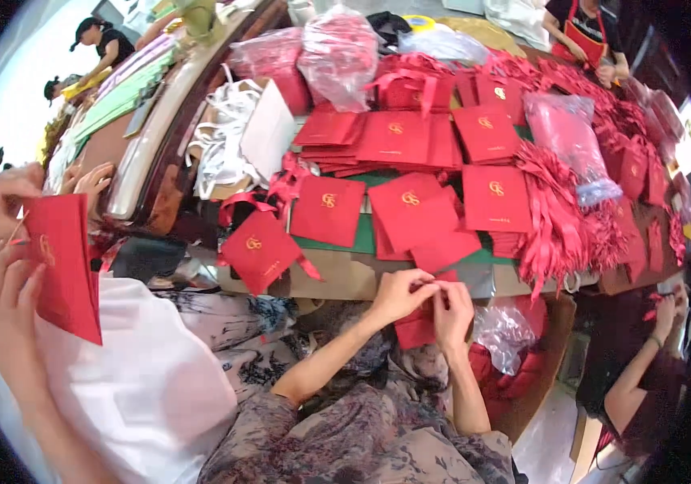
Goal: The person assembles gift bags by attaching ribbon handles, folding the red bags, and placing the completed bags into a box by hand.
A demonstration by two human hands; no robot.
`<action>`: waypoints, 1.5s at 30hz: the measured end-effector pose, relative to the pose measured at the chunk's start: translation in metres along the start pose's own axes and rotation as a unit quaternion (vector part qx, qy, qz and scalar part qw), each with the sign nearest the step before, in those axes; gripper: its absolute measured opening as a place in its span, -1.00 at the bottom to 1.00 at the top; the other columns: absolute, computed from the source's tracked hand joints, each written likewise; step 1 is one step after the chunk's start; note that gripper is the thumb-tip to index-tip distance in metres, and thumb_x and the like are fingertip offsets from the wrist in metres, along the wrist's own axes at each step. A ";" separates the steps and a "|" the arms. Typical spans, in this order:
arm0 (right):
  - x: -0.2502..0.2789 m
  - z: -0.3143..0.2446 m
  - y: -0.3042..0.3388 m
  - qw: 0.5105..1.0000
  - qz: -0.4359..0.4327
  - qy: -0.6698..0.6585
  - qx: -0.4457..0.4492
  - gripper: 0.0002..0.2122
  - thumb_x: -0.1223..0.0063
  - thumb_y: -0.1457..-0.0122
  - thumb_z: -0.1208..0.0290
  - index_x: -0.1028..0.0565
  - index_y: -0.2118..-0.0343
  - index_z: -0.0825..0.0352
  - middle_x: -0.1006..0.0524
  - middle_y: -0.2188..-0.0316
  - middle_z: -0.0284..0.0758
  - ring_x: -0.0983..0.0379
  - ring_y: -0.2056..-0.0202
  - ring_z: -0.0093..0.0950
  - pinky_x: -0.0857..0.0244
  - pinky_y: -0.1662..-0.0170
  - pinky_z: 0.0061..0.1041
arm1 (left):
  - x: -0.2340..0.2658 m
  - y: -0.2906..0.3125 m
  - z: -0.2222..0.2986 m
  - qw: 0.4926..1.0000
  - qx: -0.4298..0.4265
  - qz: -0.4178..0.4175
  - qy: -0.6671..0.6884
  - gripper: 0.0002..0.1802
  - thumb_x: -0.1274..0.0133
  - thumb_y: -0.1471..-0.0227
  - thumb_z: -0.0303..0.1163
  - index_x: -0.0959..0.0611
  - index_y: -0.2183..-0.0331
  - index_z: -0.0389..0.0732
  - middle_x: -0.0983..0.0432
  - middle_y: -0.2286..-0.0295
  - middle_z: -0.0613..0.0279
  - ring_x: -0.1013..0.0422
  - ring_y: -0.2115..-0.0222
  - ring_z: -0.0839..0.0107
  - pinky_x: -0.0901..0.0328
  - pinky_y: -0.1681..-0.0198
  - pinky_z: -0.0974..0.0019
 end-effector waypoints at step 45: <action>0.038 0.002 -0.005 0.987 -0.116 -0.070 -0.089 -0.90 -0.13 -0.14 0.56 -0.47 0.30 0.40 -0.57 0.38 -0.14 -0.58 0.35 -0.25 -0.46 0.32 -0.40 | -0.014 0.024 0.055 0.978 -0.144 0.028 -0.149 -0.81 -0.18 0.05 -0.48 -0.60 0.29 -0.16 -0.62 0.38 0.26 -0.47 0.35 0.26 -0.22 0.21 0.21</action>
Point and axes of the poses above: each hand's wrist, its own y-axis away from the middle knuckle, its own x-axis out of the back of the hand, z = x × y, the point moved 8 cm from there along -y, towards the middle knuckle
